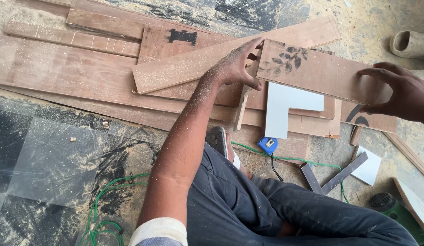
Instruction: Cutting and measuring wooden pieces for furniture manufacturing.
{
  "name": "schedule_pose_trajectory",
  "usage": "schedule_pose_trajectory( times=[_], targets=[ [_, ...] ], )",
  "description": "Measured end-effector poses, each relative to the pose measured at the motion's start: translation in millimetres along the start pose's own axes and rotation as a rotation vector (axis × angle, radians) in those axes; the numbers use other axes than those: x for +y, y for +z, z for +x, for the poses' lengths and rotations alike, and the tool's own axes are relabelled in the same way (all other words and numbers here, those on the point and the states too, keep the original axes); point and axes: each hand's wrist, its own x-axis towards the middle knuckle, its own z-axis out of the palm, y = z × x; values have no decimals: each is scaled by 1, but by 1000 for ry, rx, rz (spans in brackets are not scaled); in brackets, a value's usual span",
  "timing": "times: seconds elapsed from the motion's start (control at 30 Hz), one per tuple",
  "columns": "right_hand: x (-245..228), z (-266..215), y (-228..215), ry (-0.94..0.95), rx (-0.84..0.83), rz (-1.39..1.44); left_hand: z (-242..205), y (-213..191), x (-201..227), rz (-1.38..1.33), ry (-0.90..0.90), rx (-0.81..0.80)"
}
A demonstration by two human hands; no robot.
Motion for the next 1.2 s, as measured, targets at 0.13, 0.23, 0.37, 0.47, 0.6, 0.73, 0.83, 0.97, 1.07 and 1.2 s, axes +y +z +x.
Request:
schedule_pose_trajectory(
  times=[0.13, 0.23, 0.37, 0.47, 0.6, 0.73, 0.83, 0.97, 1.07, 1.2],
  targets=[
    [1, 3, 1, 0, -4, -35, 5, 1, -13, 68, -39, -52],
    [-3, 2, -7, 0, -29, -9, 6, 1, -15, 104, -20, -60],
    [2, 3, 0, -17, -30, -47, 2, -5, -1, 62, -29, -68],
    [4, 2, 3, 2, -21, -68, -2, -8, 12, -26, -53, -43],
    [5, 3, 3, -9, -17, -61, -5, -11, 17, -13, -6, -10],
    [4, 7, 0, -2, -53, -35, -11, -20, 36, 30, -4, -2],
    [1, 7, 0, 32, -70, -76, -21, -29, 65, 17, -116, -53],
    [4, 6, 3, 22, -41, -15, -21, -19, 73, -146, -180, 48],
    [3, 7, 0, 14, -49, -34, -18, -12, 71, -66, -134, 185],
    [6, 8, 2, 10, -42, -42, -16, -12, 78, -32, -118, 258]
  ],
)
